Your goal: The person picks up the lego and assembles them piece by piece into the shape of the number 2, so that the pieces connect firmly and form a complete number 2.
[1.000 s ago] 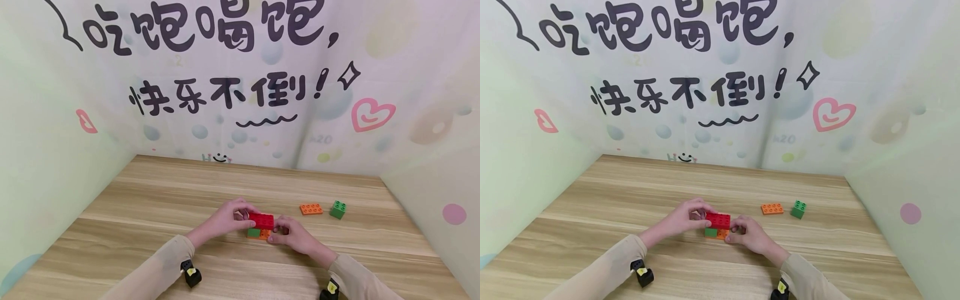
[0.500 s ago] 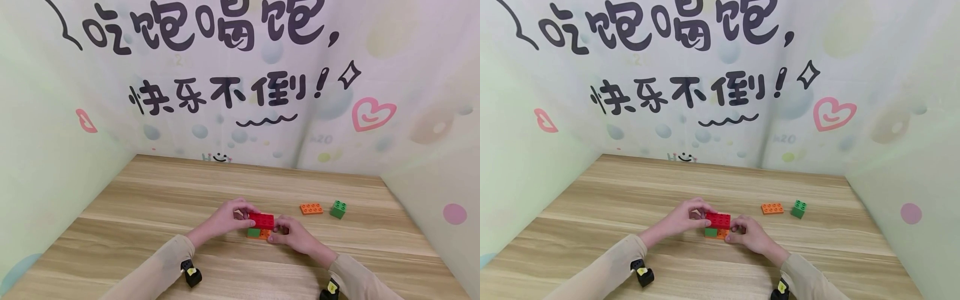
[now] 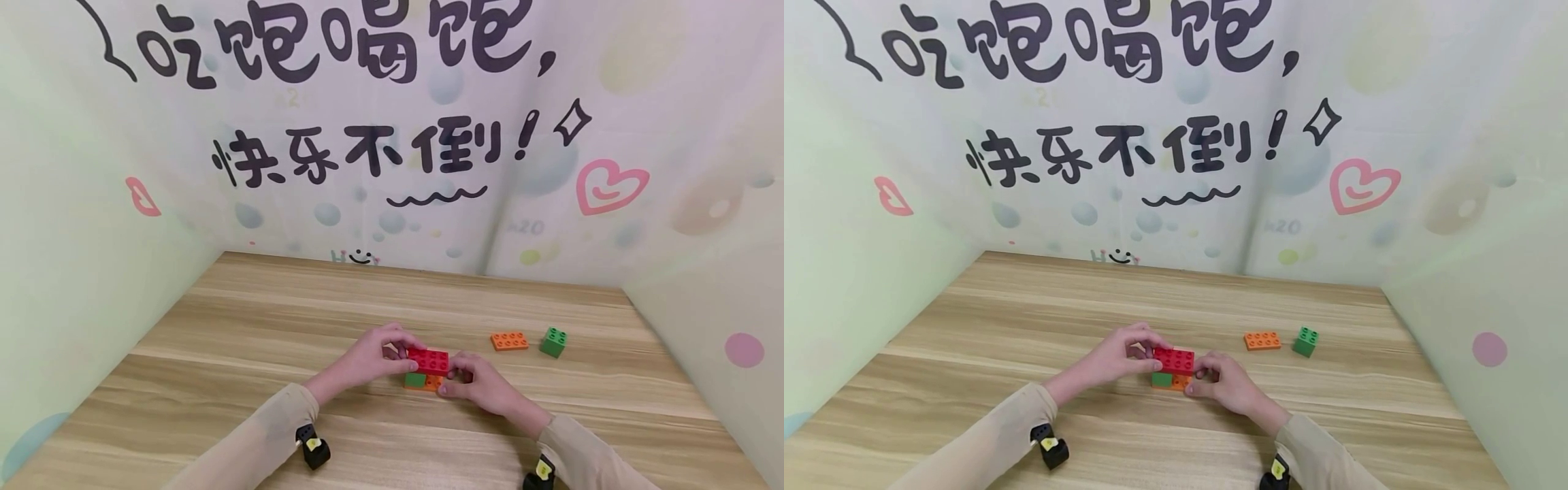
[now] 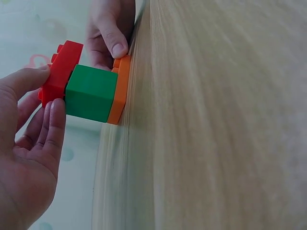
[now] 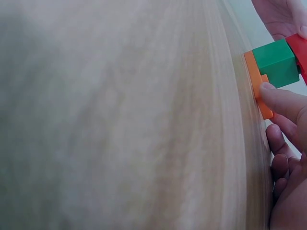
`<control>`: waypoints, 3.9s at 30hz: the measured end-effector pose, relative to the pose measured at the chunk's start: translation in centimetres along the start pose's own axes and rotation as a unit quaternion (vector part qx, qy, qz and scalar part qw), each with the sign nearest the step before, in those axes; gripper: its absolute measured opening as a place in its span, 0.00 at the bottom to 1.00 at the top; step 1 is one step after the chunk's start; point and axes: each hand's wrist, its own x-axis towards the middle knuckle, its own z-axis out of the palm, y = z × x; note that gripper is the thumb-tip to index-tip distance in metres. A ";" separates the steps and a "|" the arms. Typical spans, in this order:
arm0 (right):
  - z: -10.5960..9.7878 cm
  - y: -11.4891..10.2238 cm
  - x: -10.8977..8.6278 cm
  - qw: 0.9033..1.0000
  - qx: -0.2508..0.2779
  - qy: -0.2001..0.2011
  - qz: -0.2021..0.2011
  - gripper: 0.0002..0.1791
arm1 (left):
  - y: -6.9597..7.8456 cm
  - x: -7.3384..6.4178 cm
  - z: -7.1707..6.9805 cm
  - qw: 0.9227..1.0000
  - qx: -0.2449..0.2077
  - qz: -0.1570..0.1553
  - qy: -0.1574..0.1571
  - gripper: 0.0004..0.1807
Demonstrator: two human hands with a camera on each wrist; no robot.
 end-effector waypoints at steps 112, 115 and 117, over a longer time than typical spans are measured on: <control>-0.2 -0.2 -0.2 1.000 0.010 0.010 -0.017 0.10 | 0.2 0.7 0.2 0.999 -0.003 -0.048 0.003 0.14; -0.2 -0.1 -0.1 1.000 0.008 0.007 -0.016 0.11 | 0.3 0.7 0.3 0.998 0.003 -0.057 0.006 0.14; -0.2 -0.1 -0.1 1.000 0.010 0.004 -0.009 0.11 | 0.4 0.7 0.3 0.998 0.003 -0.061 0.008 0.14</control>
